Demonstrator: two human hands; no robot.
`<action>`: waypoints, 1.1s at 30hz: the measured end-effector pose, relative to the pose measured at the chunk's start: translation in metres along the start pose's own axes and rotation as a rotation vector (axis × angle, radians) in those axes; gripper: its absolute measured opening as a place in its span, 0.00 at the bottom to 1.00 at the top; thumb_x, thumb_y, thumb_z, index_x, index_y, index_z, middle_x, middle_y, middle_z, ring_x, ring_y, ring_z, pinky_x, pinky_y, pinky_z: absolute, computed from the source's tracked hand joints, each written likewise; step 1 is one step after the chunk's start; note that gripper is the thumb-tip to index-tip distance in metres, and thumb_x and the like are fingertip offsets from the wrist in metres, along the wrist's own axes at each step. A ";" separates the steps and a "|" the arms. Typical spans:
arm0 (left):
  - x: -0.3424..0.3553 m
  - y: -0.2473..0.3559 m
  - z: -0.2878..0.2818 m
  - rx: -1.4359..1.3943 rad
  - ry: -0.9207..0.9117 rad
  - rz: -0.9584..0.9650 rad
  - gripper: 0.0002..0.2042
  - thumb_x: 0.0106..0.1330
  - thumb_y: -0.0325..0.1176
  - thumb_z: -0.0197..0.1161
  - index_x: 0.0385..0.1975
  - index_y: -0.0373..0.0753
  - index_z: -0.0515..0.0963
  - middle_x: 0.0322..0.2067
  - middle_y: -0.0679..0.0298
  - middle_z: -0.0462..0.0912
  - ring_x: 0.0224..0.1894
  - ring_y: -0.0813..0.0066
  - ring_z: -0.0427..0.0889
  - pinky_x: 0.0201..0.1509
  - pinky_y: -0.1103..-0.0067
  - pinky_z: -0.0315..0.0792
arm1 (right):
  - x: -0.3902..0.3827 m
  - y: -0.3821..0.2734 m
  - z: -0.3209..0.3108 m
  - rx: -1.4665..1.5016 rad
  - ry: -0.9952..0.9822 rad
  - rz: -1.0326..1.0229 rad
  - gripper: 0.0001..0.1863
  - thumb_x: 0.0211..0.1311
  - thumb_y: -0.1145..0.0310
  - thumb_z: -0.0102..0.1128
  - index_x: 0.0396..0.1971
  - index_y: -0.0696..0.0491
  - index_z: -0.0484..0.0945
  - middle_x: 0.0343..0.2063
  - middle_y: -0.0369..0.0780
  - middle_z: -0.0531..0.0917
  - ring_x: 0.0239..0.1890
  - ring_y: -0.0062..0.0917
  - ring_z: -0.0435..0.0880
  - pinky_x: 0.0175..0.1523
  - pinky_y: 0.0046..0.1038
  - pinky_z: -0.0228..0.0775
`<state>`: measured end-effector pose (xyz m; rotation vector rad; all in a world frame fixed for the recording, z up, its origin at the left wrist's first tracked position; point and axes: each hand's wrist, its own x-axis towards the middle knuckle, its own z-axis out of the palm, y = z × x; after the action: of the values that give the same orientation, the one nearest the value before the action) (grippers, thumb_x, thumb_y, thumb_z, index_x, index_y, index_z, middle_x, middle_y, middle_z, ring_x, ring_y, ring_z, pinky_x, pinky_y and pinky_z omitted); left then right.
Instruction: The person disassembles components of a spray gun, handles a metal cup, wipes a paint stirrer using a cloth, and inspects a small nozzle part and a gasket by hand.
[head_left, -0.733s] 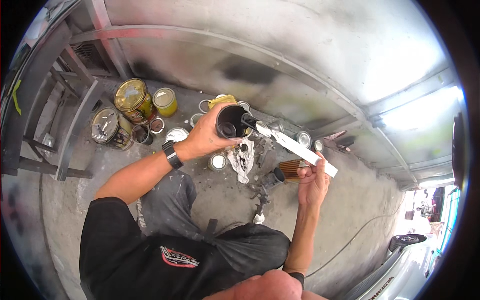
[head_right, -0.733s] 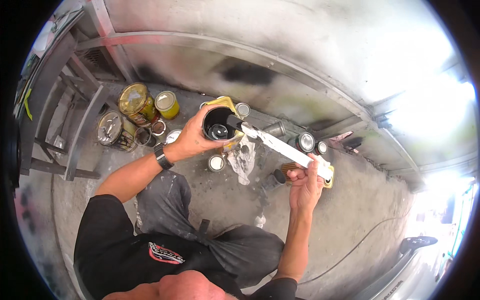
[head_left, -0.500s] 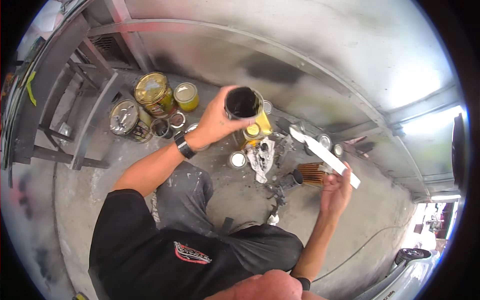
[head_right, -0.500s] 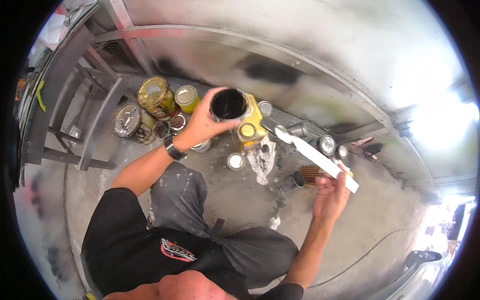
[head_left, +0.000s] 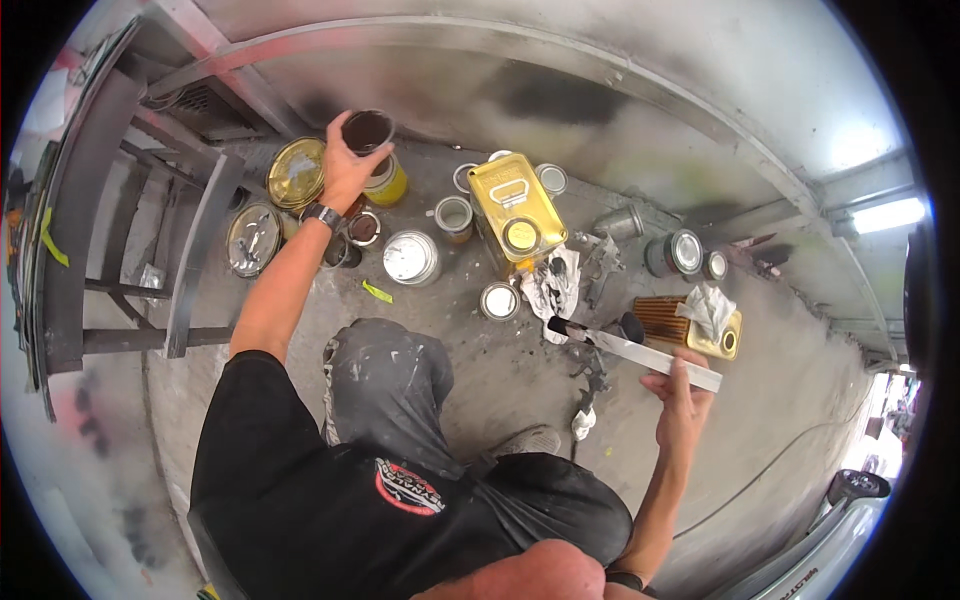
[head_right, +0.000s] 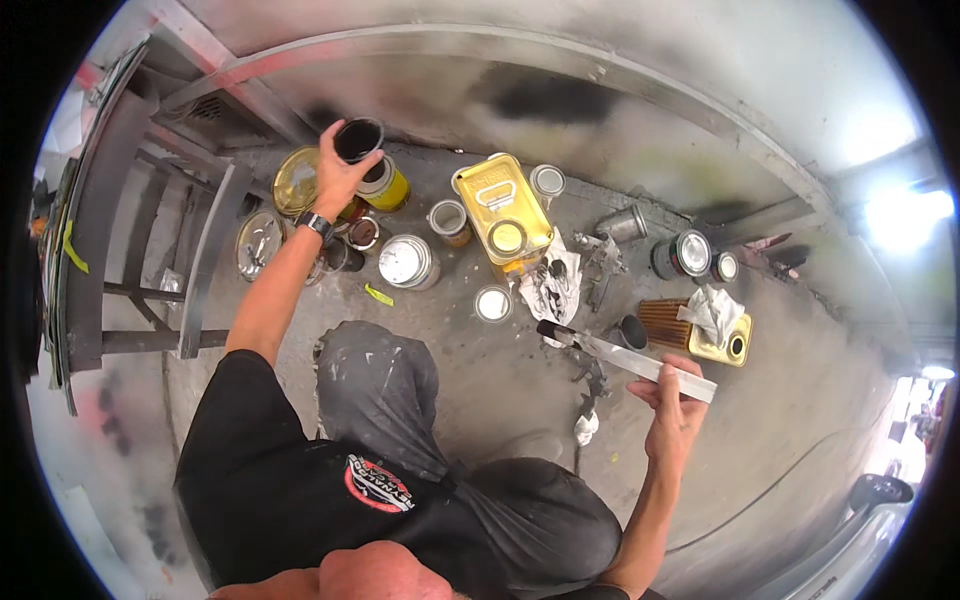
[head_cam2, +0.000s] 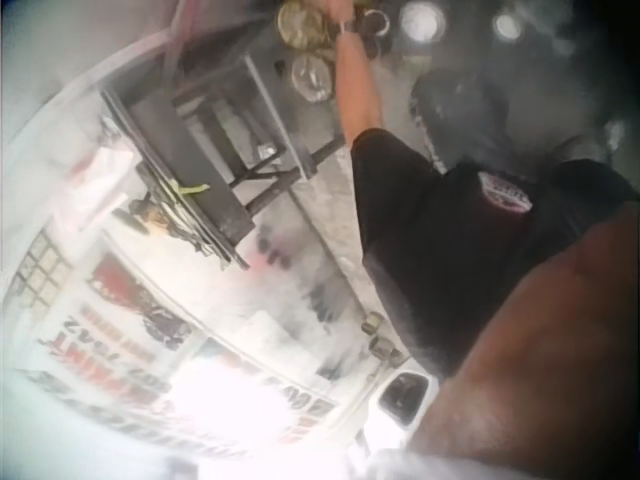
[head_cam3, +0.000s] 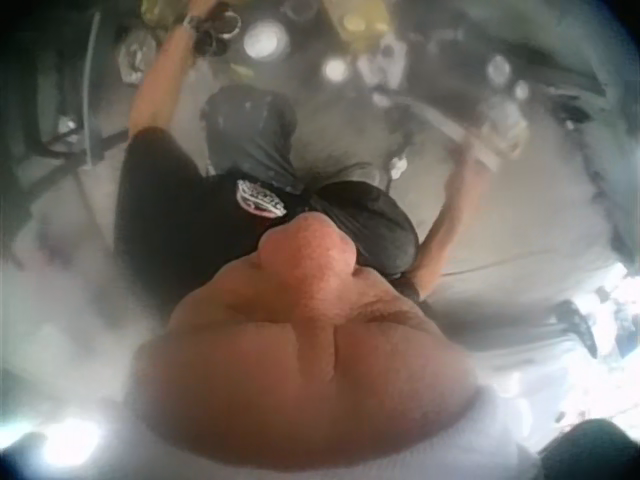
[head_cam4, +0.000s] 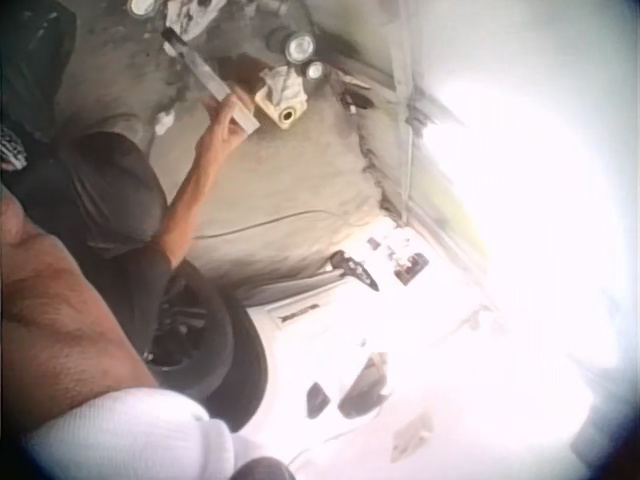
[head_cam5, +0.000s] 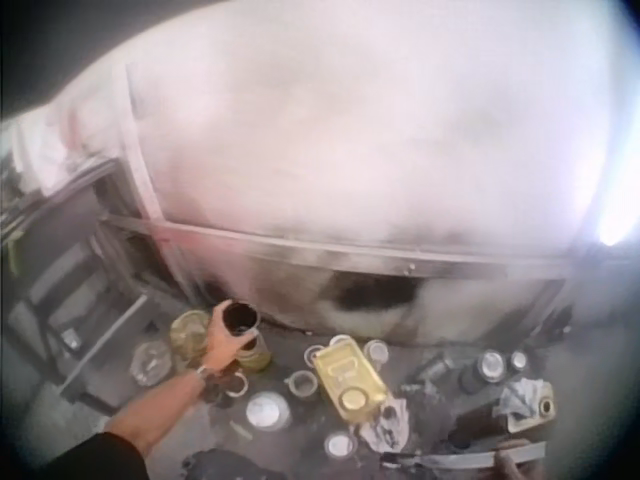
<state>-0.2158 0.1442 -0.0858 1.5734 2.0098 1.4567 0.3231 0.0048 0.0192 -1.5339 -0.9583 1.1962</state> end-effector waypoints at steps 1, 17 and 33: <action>-0.001 -0.018 0.001 0.077 0.061 0.016 0.43 0.48 0.40 0.80 0.61 0.32 0.62 0.55 0.49 0.75 0.56 0.62 0.76 0.62 0.71 0.69 | 0.002 0.010 0.000 0.004 -0.032 0.036 0.12 0.71 0.67 0.55 0.47 0.60 0.74 0.33 0.43 0.82 0.28 0.26 0.85 0.34 0.28 0.82; -0.011 -0.033 0.004 0.426 0.024 -0.067 0.58 0.44 0.54 0.80 0.66 0.21 0.53 0.63 0.37 0.64 0.66 0.48 0.64 0.71 0.67 0.57 | -0.011 0.186 -0.007 0.573 0.032 0.210 0.24 0.74 0.62 0.46 0.61 0.62 0.64 0.51 0.51 0.79 0.45 0.39 0.86 0.47 0.32 0.80; -0.136 0.243 0.119 -0.224 -1.105 0.650 0.04 0.62 0.27 0.66 0.33 0.35 0.82 0.29 0.61 0.79 0.30 0.69 0.78 0.34 0.75 0.71 | -0.052 0.279 0.008 0.254 0.121 0.238 0.17 0.71 0.64 0.56 0.49 0.61 0.80 0.33 0.40 0.85 0.29 0.20 0.82 0.36 0.23 0.74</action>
<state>0.0706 0.0865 -0.0082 2.2752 0.7219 0.5732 0.3134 -0.1147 -0.2384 -1.5233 -0.5318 1.3184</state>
